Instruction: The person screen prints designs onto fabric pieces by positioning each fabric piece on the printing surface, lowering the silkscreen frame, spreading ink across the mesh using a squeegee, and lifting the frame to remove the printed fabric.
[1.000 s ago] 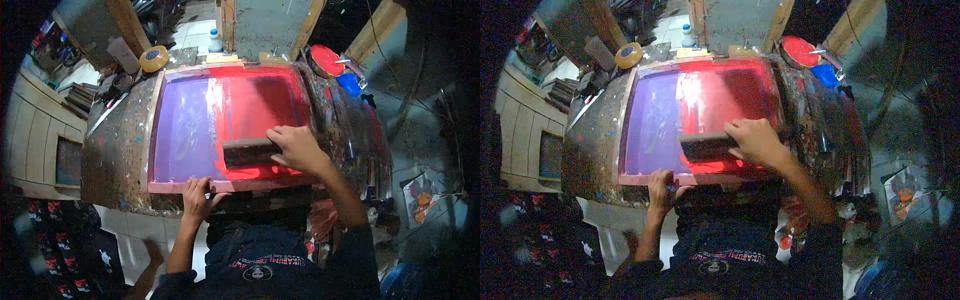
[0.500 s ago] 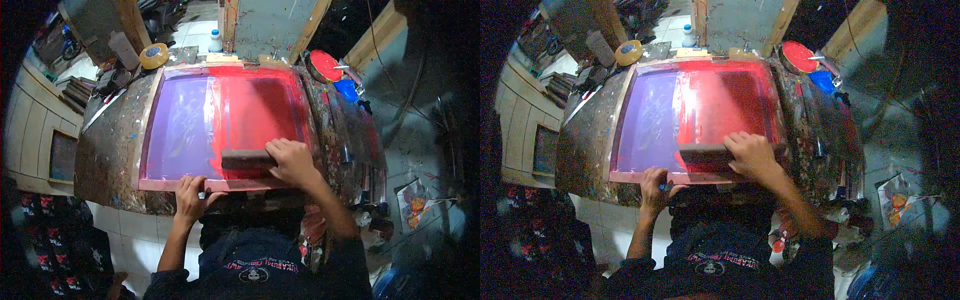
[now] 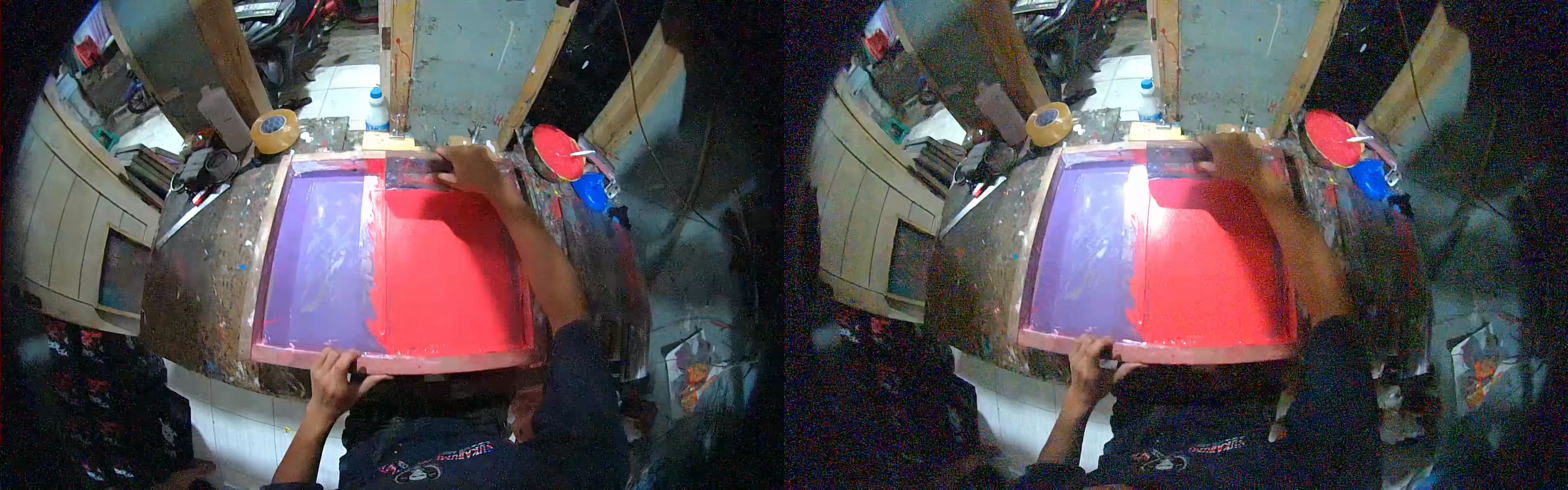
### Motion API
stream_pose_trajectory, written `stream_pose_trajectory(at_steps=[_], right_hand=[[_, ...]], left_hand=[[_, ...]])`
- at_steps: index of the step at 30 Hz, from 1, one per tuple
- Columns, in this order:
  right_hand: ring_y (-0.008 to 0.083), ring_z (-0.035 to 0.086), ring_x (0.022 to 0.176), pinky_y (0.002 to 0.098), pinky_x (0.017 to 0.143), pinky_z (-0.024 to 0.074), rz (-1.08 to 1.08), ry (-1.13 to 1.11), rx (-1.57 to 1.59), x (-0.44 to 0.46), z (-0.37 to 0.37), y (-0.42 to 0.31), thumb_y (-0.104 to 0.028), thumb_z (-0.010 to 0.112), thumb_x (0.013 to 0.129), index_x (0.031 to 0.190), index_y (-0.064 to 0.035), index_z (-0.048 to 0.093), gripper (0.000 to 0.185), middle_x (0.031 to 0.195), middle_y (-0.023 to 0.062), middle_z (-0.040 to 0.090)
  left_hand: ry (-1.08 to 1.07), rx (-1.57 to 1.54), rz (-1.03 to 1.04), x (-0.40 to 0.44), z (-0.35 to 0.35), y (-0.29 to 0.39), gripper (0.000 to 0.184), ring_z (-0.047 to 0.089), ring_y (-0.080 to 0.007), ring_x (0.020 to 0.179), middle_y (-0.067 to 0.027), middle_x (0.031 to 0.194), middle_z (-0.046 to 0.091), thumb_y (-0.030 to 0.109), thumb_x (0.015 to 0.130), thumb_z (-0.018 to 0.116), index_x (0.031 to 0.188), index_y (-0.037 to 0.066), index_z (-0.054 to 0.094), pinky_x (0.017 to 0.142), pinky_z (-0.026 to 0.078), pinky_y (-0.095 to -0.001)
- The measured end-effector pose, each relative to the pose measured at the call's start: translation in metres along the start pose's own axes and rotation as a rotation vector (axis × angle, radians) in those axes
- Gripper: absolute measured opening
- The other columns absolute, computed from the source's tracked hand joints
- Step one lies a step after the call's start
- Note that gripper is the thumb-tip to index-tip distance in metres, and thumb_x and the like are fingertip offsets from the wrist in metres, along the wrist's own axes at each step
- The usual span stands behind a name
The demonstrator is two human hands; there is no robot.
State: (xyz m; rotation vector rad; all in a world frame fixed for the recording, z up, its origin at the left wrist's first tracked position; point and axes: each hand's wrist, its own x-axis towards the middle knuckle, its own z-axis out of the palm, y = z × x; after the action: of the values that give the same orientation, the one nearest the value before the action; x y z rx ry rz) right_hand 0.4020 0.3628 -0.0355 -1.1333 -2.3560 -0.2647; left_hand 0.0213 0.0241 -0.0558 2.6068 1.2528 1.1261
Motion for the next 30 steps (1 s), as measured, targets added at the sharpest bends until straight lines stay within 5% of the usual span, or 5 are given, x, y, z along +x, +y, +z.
stream_pose_trajectory(at_steps=[15,23,24,28,30], right_hand=[[0.0402,0.071,0.085,0.0526,0.075,0.0555,-0.008,0.004,-0.040,0.017,0.004,0.019,-0.047,0.071,0.087,0.113,-0.0084,0.068,0.047,0.091,0.0202,0.071],[0.0370,0.067,0.081,0.0513,0.072,0.0538,0.086,-0.087,-0.060,-0.046,-0.010,-0.064,-0.020,0.060,0.091,0.100,-0.0083,0.064,0.015,0.083,0.0152,0.064],[0.0342,0.065,0.088,0.0488,0.073,0.0560,0.067,-0.034,-0.037,-0.063,-0.010,-0.079,-0.008,0.064,0.079,0.101,-0.0087,0.061,0.022,0.092,0.0120,0.066],[0.0280,0.063,0.099,0.0432,0.080,0.0525,0.058,-0.236,-0.190,-0.127,-0.055,-0.164,-0.011,0.070,0.070,0.106,-0.0106,0.061,0.037,0.104,0.0074,0.065],[0.0230,0.067,0.092,0.0396,0.075,0.0526,0.043,-0.259,-0.202,-0.147,-0.091,-0.212,-0.020,0.058,0.089,0.101,-0.0127,0.064,0.015,0.094,0.0048,0.067]], left_hand=[[-0.049,-0.054,-0.070,-0.015,0.013,-0.009,0.068,0.059,-0.0244,0.073,-0.0037,0.082,0.059,0.039,0.072,0.093,0.117,0.006,0.054,0.073,0.047,-0.0397],[-0.032,-0.064,-0.055,-0.008,0.007,-0.005,0.065,0.058,-0.0243,0.071,-0.0039,0.080,0.058,0.040,0.071,0.093,0.111,0.005,0.056,0.072,0.047,-0.0389],[-0.033,-0.075,-0.063,-0.009,0.009,-0.005,0.064,0.058,-0.0245,0.071,-0.0039,0.080,0.058,0.040,0.071,0.093,0.111,0.005,0.057,0.072,0.047,-0.0388],[-0.028,-0.081,-0.073,-0.012,0.011,-0.007,0.062,0.057,-0.0250,0.070,-0.0042,0.079,0.058,0.039,0.071,0.093,0.108,0.005,0.058,0.072,0.046,-0.0385],[-0.034,-0.086,-0.076,-0.013,0.010,-0.007,0.061,0.057,-0.0255,0.070,-0.0043,0.078,0.058,0.038,0.071,0.093,0.108,0.005,0.058,0.072,0.046,-0.0387]])
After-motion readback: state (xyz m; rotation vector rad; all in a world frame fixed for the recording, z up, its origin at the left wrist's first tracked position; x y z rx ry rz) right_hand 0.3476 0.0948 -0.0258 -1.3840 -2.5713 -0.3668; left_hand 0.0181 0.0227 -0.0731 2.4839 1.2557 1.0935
